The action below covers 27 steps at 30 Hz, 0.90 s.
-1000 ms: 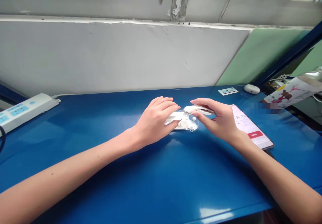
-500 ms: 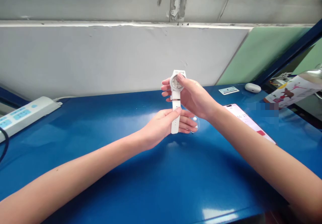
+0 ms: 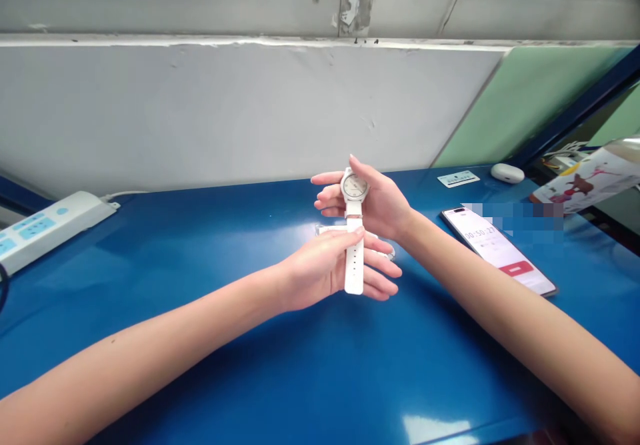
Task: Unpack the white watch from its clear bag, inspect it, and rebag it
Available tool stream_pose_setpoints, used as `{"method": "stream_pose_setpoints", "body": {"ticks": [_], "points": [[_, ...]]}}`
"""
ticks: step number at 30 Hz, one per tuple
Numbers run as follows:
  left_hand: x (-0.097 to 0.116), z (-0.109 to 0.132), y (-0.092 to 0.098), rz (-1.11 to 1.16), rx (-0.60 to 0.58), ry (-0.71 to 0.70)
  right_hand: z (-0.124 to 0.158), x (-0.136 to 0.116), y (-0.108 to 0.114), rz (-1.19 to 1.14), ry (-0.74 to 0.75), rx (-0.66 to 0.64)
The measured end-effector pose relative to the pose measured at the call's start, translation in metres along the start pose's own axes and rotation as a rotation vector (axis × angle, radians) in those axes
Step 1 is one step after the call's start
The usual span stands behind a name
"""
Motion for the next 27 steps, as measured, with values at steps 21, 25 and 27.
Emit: {"method": "stream_pose_setpoints", "body": {"ticks": [21,25,27], "points": [[0.005,-0.003,0.008,0.063,0.16,-0.071,0.002,-0.001,-0.002,-0.125,-0.106,-0.001],[0.005,-0.004,0.007,0.053,0.173,-0.029,0.002,-0.006,-0.004,-0.158,-0.096,-0.05],[0.005,-0.004,0.007,0.039,0.167,-0.024,0.003,-0.008,-0.005,-0.173,-0.1,-0.07]]}}
Point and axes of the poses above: each hand's wrist, its own z-axis away from the middle knuckle, its own y-axis out of the back of the hand, x = y × z, the point moved 4 cm from there along -z, towards the middle knuckle, and after that the axes turned 9 degrees about y, right-handed, at the moved point
